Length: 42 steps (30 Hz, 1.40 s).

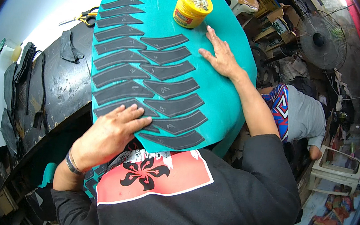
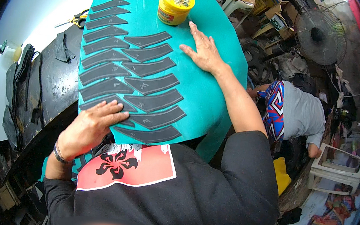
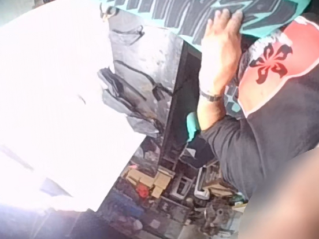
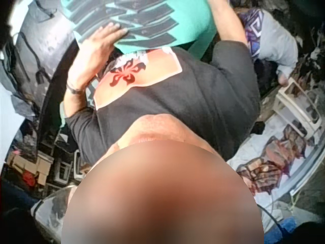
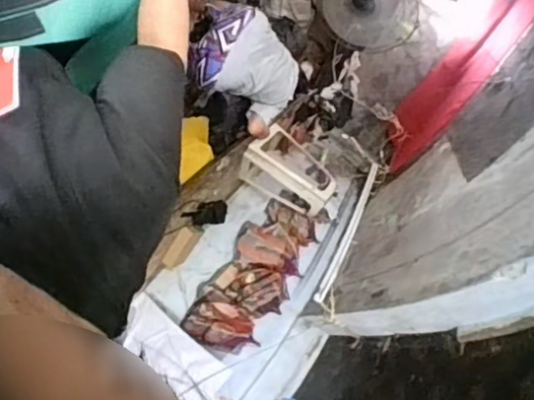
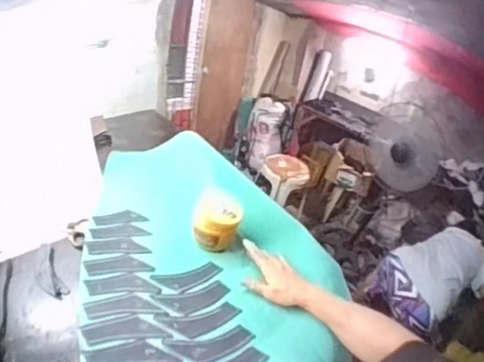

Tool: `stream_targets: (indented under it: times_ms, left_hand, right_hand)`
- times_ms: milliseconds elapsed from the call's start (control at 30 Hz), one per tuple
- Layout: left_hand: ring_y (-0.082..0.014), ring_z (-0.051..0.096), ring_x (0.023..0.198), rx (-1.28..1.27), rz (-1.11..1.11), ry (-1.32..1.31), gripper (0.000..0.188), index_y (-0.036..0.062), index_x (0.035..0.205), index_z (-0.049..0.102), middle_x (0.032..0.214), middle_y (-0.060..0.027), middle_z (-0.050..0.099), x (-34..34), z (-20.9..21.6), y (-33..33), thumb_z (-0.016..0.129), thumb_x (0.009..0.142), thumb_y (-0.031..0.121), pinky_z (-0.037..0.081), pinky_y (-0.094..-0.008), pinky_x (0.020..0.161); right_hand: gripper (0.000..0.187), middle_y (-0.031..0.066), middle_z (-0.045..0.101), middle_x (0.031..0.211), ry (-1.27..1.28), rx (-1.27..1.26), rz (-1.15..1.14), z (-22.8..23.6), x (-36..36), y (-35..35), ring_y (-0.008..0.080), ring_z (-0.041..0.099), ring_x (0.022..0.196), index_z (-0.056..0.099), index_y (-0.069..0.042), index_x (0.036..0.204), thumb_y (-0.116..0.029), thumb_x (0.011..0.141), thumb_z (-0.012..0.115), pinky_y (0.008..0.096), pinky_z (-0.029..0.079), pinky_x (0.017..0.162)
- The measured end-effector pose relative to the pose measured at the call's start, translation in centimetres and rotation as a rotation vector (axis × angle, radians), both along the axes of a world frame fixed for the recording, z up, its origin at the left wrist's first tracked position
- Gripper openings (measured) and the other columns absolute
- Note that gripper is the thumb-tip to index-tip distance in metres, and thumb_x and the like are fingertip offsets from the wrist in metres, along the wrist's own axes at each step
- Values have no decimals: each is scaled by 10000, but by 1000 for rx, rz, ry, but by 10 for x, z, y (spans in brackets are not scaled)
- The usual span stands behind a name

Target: The person arranges black rubber pieces in a staggered pattern on a teal board. They repeatedly pick up individual pieces, place them in sequence, and adjust alignment by hand.

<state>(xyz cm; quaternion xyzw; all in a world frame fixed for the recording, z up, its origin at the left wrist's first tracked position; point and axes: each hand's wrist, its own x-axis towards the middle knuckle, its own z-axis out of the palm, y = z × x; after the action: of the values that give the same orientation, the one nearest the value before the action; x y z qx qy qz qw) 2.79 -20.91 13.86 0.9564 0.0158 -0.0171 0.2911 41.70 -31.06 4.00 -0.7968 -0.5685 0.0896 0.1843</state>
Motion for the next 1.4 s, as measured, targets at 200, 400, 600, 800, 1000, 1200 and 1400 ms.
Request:
stream_targets:
  times_ms: [200, 400, 600, 800, 1000, 1200, 1400]
  left_hand:
    - [-367, 566, 1265, -160, 18, 96, 507, 39, 1322, 604, 1327, -235, 599, -5, -15, -21, 666, 819, 15, 444, -462, 1089]
    - [-396, 637, 1120, -423, -73, 156, 345, -23, 1239, 634, 1217, -251, 650, 12, -21, -1, 606, 933, 133, 533, -418, 941]
    - [-308, 658, 1148, -659, -76, 266, 536, 12, 1318, 613, 1282, -185, 654, 15, -21, 44, 659, 948, 398, 518, -395, 962]
    - [-300, 600, 1185, 136, 1006, -136, 641, 137, 1478, 456, 1316, -214, 593, 40, -59, 137, 695, 934, 377, 505, -404, 950]
    - [-387, 610, 1207, -138, 980, -253, 785, 82, 1509, 337, 1295, -281, 611, 61, -95, 135, 762, 866, 231, 481, -436, 1000]
    - [-308, 619, 1207, -188, 820, -392, 423, 68, 1302, 611, 1245, -182, 671, 37, -95, 115, 705, 891, 106, 472, -363, 1008]
    - [-280, 709, 985, -269, 894, -327, 268, 72, 1177, 686, 1050, -164, 730, 9, -90, 81, 683, 913, 115, 532, -350, 849]
  right_hand:
    - [1008, 221, 662, 1242, 111, 121, -133, 18, 7, -2, 323, 642, 1174, 209, -109, 1579, -604, 848, 697, 466, 403, 1097]
    - [1102, 266, 531, 1330, 307, 594, -93, 31, 25, 57, 350, 597, 1191, 251, -74, 1536, -508, 726, 858, 472, 513, 984]
    - [1110, 231, 488, 1421, 327, 442, -6, 33, 19, 85, 321, 506, 1318, 307, -122, 1548, -589, 691, 835, 441, 414, 1108]
    - [1147, 232, 434, 1486, 338, 450, -6, 36, 20, 82, 346, 465, 1354, 312, -60, 1535, -584, 663, 844, 421, 372, 1141]
    - [1141, 219, 488, 1403, 166, 397, -19, 33, 19, 84, 366, 473, 1321, 327, -147, 1542, -464, 610, 904, 460, 378, 1135]
    - [1104, 205, 511, 1385, 220, 467, 5, 33, -1, 81, 357, 488, 1297, 368, -141, 1512, -330, 574, 918, 448, 388, 1135]
    - [1079, 205, 549, 1279, 196, 597, 25, 38, -13, 84, 349, 555, 1183, 366, -127, 1508, -274, 595, 922, 449, 453, 1062]
